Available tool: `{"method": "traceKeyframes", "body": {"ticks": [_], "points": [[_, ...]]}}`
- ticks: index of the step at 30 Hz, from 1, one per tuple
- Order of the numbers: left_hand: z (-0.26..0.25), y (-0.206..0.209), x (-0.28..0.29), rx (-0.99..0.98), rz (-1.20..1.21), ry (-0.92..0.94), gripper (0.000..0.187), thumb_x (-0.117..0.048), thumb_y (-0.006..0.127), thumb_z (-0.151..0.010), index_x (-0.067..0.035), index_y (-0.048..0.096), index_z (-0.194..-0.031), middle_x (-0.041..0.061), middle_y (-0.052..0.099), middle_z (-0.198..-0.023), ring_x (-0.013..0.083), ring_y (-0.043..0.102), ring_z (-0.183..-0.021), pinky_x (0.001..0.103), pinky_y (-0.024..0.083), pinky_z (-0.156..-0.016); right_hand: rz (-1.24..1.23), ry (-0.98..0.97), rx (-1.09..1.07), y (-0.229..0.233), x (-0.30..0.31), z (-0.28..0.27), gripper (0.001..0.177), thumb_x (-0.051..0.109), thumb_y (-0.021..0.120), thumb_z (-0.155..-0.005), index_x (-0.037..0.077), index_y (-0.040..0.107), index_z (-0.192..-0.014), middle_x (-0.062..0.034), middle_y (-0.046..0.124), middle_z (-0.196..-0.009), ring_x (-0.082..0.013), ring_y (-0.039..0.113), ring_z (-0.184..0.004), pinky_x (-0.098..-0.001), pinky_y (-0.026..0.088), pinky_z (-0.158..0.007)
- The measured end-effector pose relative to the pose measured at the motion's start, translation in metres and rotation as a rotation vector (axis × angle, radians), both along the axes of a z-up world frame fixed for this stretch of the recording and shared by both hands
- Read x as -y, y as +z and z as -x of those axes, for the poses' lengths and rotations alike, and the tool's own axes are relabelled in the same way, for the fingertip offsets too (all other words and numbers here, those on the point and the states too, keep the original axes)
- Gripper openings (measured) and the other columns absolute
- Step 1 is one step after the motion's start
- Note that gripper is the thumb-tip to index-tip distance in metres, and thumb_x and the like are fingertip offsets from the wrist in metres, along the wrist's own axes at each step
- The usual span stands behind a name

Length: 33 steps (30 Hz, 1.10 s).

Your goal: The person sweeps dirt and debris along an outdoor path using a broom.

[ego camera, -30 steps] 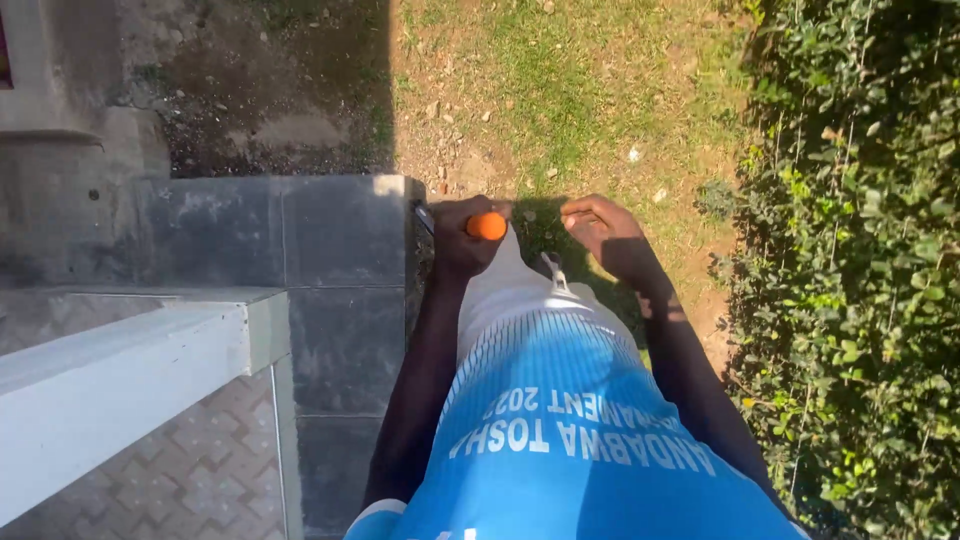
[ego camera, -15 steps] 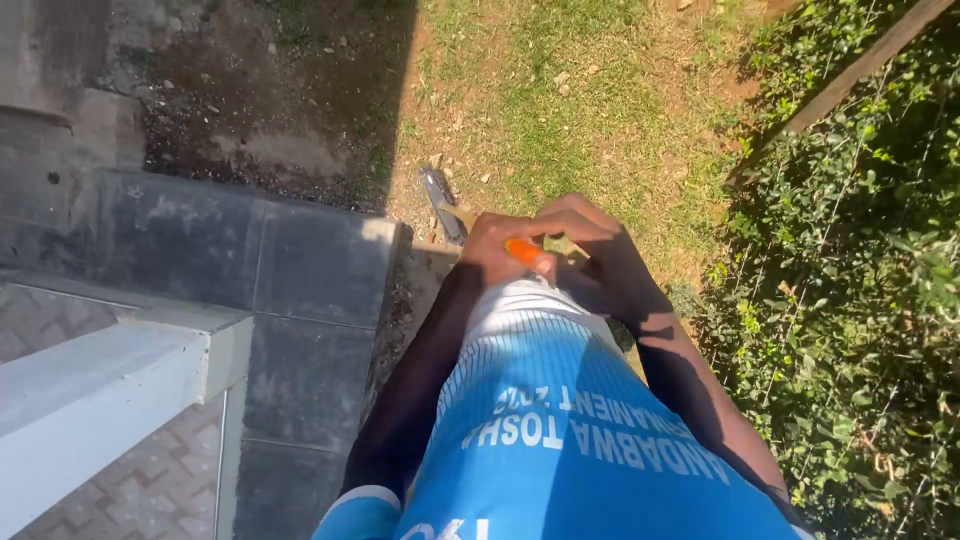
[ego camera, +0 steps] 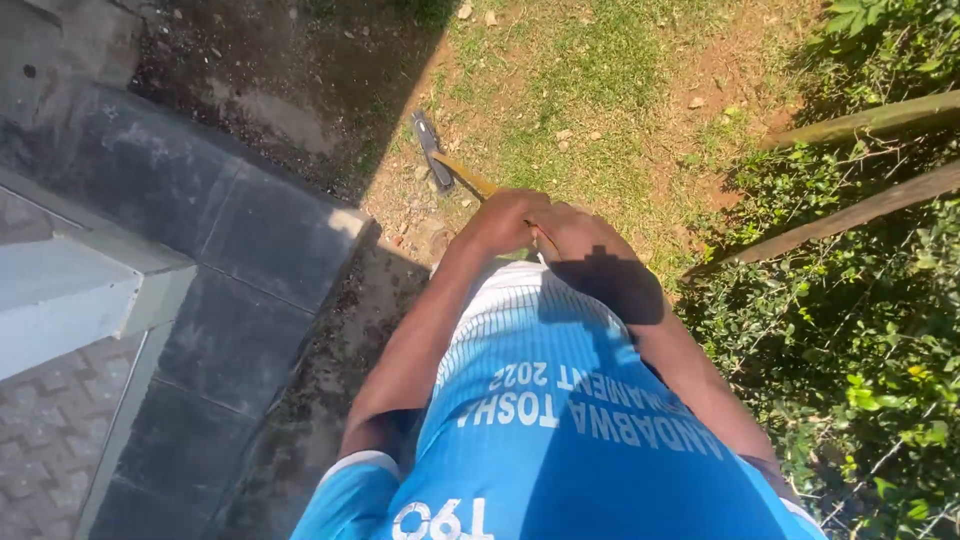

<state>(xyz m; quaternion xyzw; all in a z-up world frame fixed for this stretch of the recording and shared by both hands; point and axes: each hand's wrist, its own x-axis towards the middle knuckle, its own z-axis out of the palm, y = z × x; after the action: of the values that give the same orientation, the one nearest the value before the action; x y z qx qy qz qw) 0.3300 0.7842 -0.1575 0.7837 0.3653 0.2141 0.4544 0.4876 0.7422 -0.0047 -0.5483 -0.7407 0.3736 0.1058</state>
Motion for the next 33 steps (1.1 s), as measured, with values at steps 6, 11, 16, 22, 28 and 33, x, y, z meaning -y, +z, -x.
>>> {"method": "traceKeyframes", "body": {"ticks": [6, 11, 16, 22, 28, 33], "points": [[-0.077, -0.006, 0.005, -0.151, 0.023, 0.291, 0.021, -0.007, 0.067, -0.078, -0.007, 0.065, -0.099, 0.014, 0.067, -0.104, 0.0373, 0.059, -0.108, 0.049, 0.046, -0.092, 0.081, 0.304, 0.140, -0.029, -0.046, -0.076, 0.030, 0.008, 0.054, -0.088, 0.001, 0.067, -0.114, -0.0241, 0.070, -0.114, -0.0402, 0.066, -0.110, -0.0476, 0.053, -0.095], [-0.107, -0.025, 0.006, -0.171, 0.096, 0.452, 0.023, -0.011, 0.070, -0.080, -0.009, 0.066, -0.102, 0.013, 0.063, -0.111, 0.0359, 0.056, -0.116, 0.046, 0.046, -0.096, 0.175, 0.486, 0.266, -0.021, -0.073, -0.096, 0.035, 0.011, 0.059, -0.086, 0.004, 0.064, -0.121, -0.0243, 0.069, -0.116, -0.0416, 0.065, -0.109, -0.0498, 0.051, -0.095], [-0.134, -0.069, -0.013, -0.073, 0.045, 0.517, 0.029, -0.008, 0.067, -0.080, -0.011, 0.066, -0.109, 0.010, 0.062, -0.117, 0.0345, 0.054, -0.121, 0.045, 0.046, -0.101, 0.194, 0.581, 0.477, -0.044, -0.106, -0.105, 0.045, 0.020, 0.065, -0.085, 0.009, 0.062, -0.129, -0.0230, 0.069, -0.116, -0.0406, 0.065, -0.111, -0.0497, 0.051, -0.096], [-0.149, -0.103, -0.056, -0.107, 0.075, 0.543, 0.032, -0.012, 0.070, -0.078, -0.010, 0.067, -0.109, 0.011, 0.063, -0.115, 0.0346, 0.056, -0.117, 0.046, 0.047, -0.097, 0.323, 0.632, 0.824, -0.024, -0.147, -0.110, 0.046, 0.034, 0.062, -0.095, 0.012, 0.058, -0.135, -0.0223, 0.073, -0.111, -0.0395, 0.069, -0.107, -0.0505, 0.053, -0.095], [-0.155, -0.173, -0.101, -0.329, 0.260, 0.467, 0.024, -0.020, 0.071, -0.078, -0.010, 0.070, -0.099, 0.014, 0.070, -0.104, 0.0363, 0.066, -0.105, 0.050, 0.052, -0.093, 0.347, 0.686, 0.994, 0.006, -0.190, -0.122, 0.052, 0.026, 0.051, -0.098, 0.031, 0.049, -0.149, -0.0207, 0.074, -0.106, -0.0378, 0.072, -0.102, -0.0512, 0.054, -0.094], [-0.149, -0.174, -0.129, -0.300, 0.458, 0.589, 0.022, -0.021, 0.070, -0.075, -0.011, 0.076, -0.093, 0.017, 0.073, -0.098, 0.0368, 0.069, -0.095, 0.048, 0.055, -0.084, 0.335, 0.719, 0.892, -0.005, -0.239, -0.108, 0.059, 0.022, 0.054, -0.094, 0.038, 0.051, -0.151, -0.0207, 0.074, -0.106, -0.0357, 0.073, -0.097, -0.0476, 0.055, -0.093]]}}
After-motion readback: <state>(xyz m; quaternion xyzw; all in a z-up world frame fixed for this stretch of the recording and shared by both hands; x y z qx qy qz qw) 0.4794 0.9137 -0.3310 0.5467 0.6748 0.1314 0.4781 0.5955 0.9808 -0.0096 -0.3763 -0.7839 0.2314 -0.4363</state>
